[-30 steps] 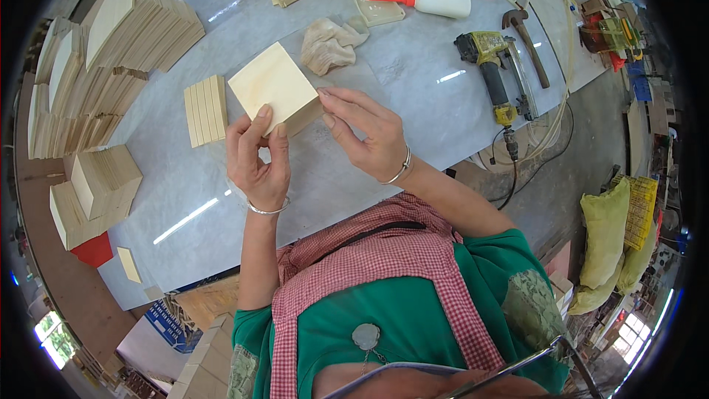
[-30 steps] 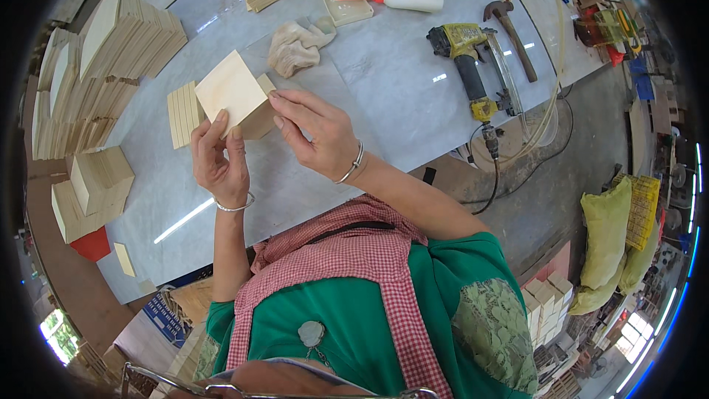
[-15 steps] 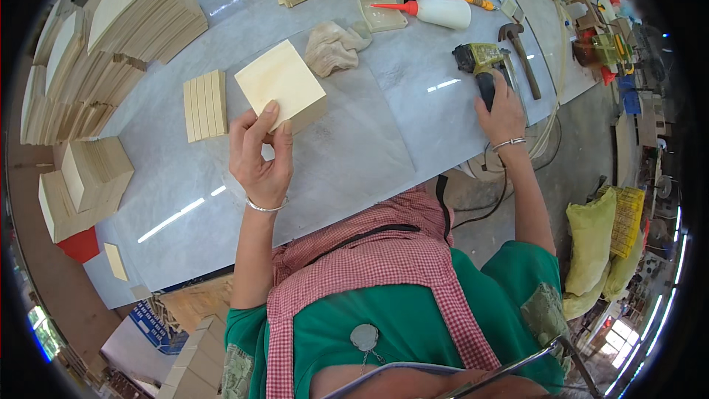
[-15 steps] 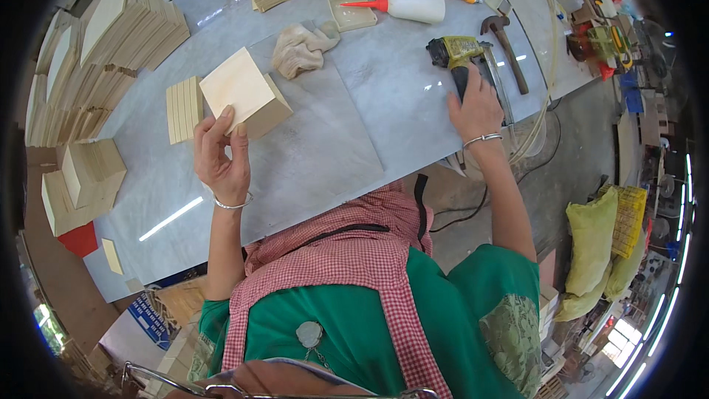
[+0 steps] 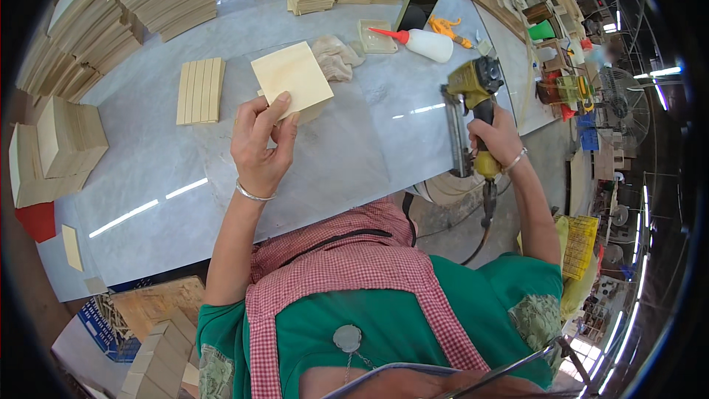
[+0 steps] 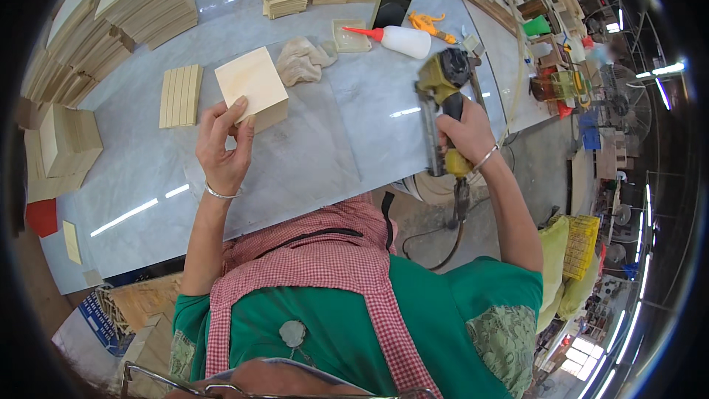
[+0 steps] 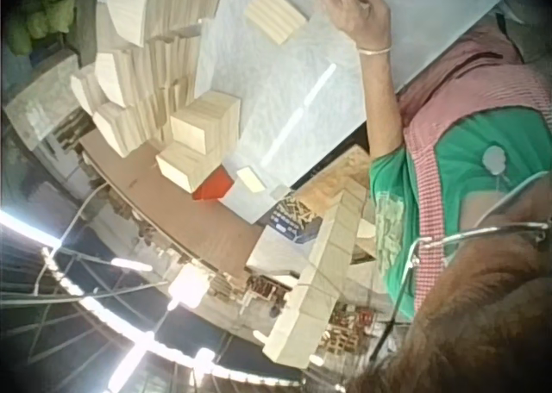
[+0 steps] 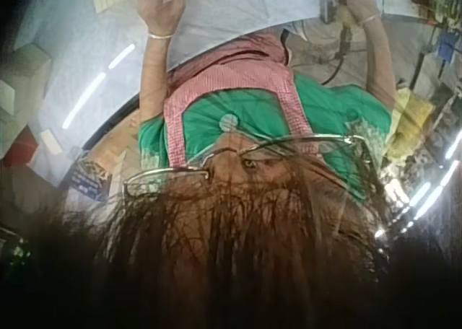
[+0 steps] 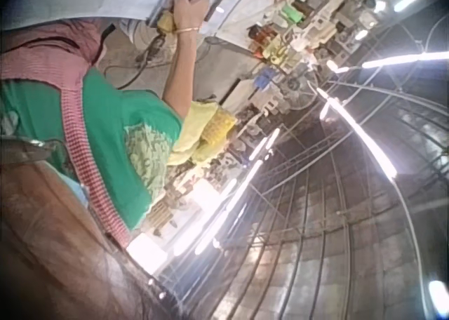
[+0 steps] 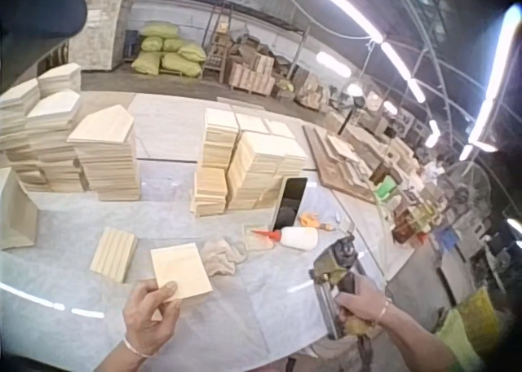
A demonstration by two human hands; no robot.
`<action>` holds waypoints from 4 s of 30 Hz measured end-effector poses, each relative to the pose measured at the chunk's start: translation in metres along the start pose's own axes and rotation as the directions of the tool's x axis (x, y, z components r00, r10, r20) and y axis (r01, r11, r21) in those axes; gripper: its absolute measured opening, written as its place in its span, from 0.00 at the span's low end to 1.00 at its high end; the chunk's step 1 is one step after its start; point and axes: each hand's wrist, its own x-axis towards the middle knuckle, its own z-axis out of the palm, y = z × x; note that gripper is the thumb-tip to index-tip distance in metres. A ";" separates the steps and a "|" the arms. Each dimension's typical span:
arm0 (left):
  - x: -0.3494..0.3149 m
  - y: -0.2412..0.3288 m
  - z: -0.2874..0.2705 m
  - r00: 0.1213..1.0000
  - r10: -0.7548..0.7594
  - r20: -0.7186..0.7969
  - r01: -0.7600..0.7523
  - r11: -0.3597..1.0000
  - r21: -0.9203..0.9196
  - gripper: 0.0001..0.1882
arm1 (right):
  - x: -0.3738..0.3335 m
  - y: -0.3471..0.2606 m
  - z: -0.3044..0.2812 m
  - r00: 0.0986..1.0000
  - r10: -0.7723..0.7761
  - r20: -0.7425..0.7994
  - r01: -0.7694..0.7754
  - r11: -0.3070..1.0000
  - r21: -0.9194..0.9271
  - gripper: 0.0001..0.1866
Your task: Assembling wooden pieces to build a small birdhouse using glue and a pneumatic nail gun.
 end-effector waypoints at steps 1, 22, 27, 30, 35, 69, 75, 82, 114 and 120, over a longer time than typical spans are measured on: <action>0.001 0.001 0.000 1.000 0.010 -0.005 -0.010 1.000 0.000 0.16 | -0.015 -0.020 0.005 1.000 0.003 -0.006 -0.003 1.000 -0.003 0.13; 0.003 0.001 0.003 0.998 0.044 -0.049 -0.045 0.999 -0.012 0.17 | -0.053 -0.140 0.062 0.898 -0.058 0.437 0.082 0.996 -0.036 0.12; 0.003 0.002 0.003 0.999 0.030 -0.025 -0.030 1.000 -0.004 0.16 | -0.051 -0.140 0.062 0.892 -0.055 0.449 0.085 0.995 -0.046 0.12; 0.003 0.001 0.005 0.998 0.035 -0.055 -0.036 0.999 -0.010 0.17 | -0.053 -0.140 0.063 0.894 -0.058 0.444 0.087 0.995 -0.045 0.12; 0.003 0.000 0.005 0.998 0.036 -0.059 -0.037 0.999 -0.020 0.18 | -0.053 -0.142 0.063 0.898 -0.035 0.439 0.075 0.994 -0.074 0.13; 0.002 -0.004 0.004 0.994 0.088 -0.057 -0.090 0.996 -0.024 0.18 | -0.060 -0.155 0.084 0.876 -0.064 0.477 0.137 0.983 -0.119 0.11; 0.003 -0.003 0.002 0.997 0.071 -0.043 -0.071 0.997 -0.004 0.17 | -0.060 -0.154 0.084 0.879 -0.044 0.475 0.113 0.987 -0.117 0.10; -0.002 -0.006 -0.011 0.995 -0.061 -0.075 0.043 0.974 -0.224 0.13 | -0.064 -0.157 0.085 0.898 -0.044 0.438 0.130 0.977 -0.168 0.10; 0.002 -0.013 -0.026 0.995 0.101 0.003 -0.101 0.994 -0.033 0.29 | -0.051 -0.174 0.094 0.810 -0.185 0.556 0.441 0.818 -0.370 0.14; 0.004 -0.011 -0.025 0.995 0.100 -0.030 -0.101 0.995 -0.011 0.29 | -0.052 -0.183 0.095 0.815 -0.130 0.564 0.400 0.831 -0.387 0.14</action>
